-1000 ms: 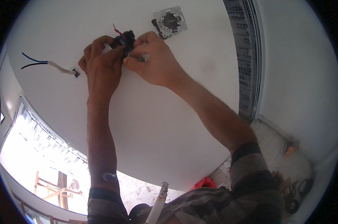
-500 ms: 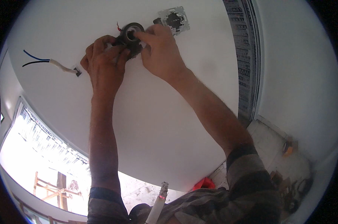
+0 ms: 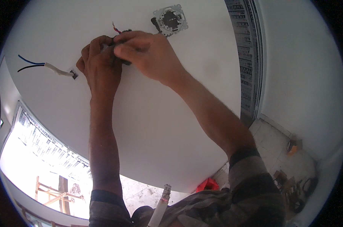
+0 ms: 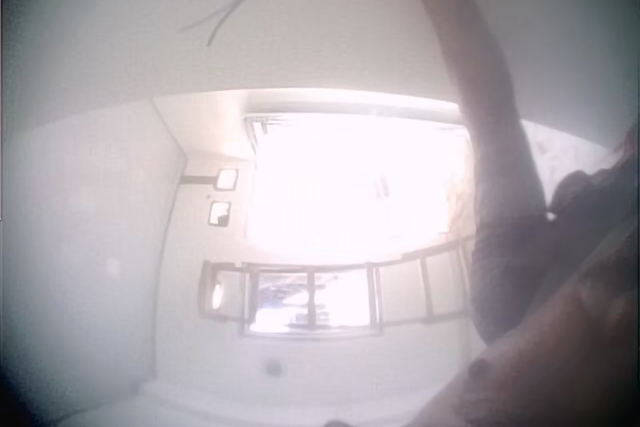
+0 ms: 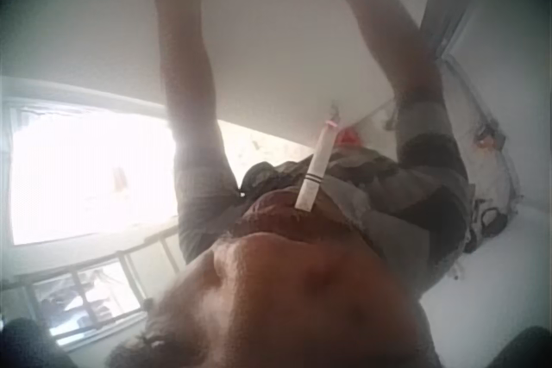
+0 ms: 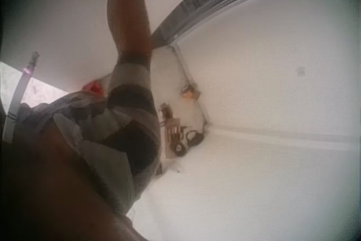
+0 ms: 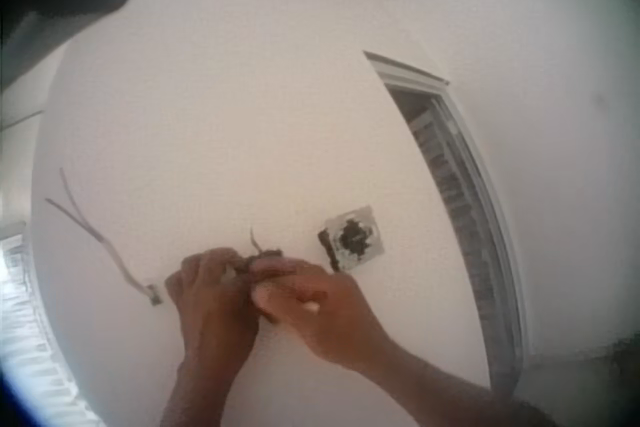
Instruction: The person works on a wall-mounted electrical box, using pliers to strip and adjust wires, then wraps the connections with electrical tape. The person handles the fixture and wires directly with their hands and tools.
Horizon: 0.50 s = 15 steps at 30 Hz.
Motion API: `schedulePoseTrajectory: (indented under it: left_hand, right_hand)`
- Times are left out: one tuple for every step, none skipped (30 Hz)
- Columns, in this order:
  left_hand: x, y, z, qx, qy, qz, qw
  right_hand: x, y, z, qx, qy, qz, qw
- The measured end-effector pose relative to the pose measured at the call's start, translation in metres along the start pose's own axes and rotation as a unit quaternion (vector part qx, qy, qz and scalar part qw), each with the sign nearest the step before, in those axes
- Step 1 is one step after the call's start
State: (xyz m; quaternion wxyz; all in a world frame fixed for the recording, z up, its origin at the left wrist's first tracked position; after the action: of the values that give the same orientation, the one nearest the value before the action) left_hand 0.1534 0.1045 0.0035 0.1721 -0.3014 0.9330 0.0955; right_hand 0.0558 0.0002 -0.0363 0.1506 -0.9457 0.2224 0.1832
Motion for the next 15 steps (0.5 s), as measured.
schedulePoseTrajectory:
  left_hand:
    - [0.000, 0.001, 0.000, -0.003, 0.000, 0.009, 1.000]
    - [0.001, 0.001, 0.001, -0.006, 0.001, 0.018, 1.000]
    - [0.003, 0.001, 0.001, -0.001, 0.000, 0.019, 1.000]
    - [0.005, 0.002, 0.001, 0.003, -0.001, 0.020, 1.000]
    - [0.005, 0.002, 0.001, 0.009, -0.001, 0.019, 1.000]
    - [0.005, 0.002, 0.001, 0.010, -0.001, 0.014, 1.000]
    - [0.004, 0.002, 0.002, 0.012, 0.000, 0.008, 1.000]
    - [0.004, 0.002, 0.003, 0.014, 0.000, 0.005, 1.000]
    - [0.004, 0.001, 0.004, 0.003, 0.001, 0.005, 1.000]
    - [0.004, 0.001, 0.004, -0.008, 0.003, 0.006, 1.000]
    - [0.004, 0.000, 0.003, -0.019, 0.004, 0.007, 1.000]
    - [0.004, 0.000, 0.003, -0.020, 0.004, 0.004, 1.000]
    - [0.004, 0.000, 0.003, -0.021, 0.004, 0.001, 1.000]
    - [0.004, 0.001, 0.002, -0.021, 0.005, -0.002, 1.000]
    - [0.004, 0.001, 0.002, -0.010, 0.002, 0.004, 1.000]
  right_hand:
    - [0.000, 0.004, -0.006, 0.014, 0.024, 0.011, 1.000]
    - [0.001, 0.009, -0.010, 0.028, 0.047, 0.023, 0.998]
    - [-0.002, 0.011, -0.011, 0.036, 0.107, 0.137, 0.984]
    - [-0.002, 0.013, -0.010, 0.043, 0.165, 0.248, 0.954]
    - [-0.004, 0.011, -0.008, 0.049, 0.223, 0.354, 0.907]
    - [0.002, 0.012, -0.005, 0.051, 0.214, 0.377, 0.899]
    - [0.006, 0.012, 0.000, 0.052, 0.206, 0.401, 0.891]
    - [0.008, 0.011, 0.005, 0.054, 0.197, 0.426, 0.882]
    - [0.007, 0.010, 0.009, 0.048, 0.196, 0.431, 0.880]
    - [0.006, 0.009, 0.013, 0.042, 0.194, 0.436, 0.877]
    - [0.005, 0.008, 0.017, 0.037, 0.193, 0.441, 0.876]
    - [0.005, 0.007, 0.020, 0.027, 0.174, 0.429, 0.886]
    - [0.004, 0.005, 0.022, 0.017, 0.155, 0.416, 0.896]
    - [0.004, 0.004, 0.023, 0.007, 0.135, 0.403, 0.905]
    - [0.000, 0.003, 0.023, 0.008, 0.178, 0.361, 0.915]
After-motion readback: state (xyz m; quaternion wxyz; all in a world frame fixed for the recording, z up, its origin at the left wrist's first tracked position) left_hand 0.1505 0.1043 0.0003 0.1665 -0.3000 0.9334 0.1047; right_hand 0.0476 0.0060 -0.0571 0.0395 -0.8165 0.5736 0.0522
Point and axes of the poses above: each hand's wrist, its own z-axis away from the middle knuckle, its own y-axis out of the back of the hand, x = y × z, the point moved 6 cm from there along -z, towards the middle knuckle, and after that the axes turned 11 degrees about -z, right-handed, at the moved point
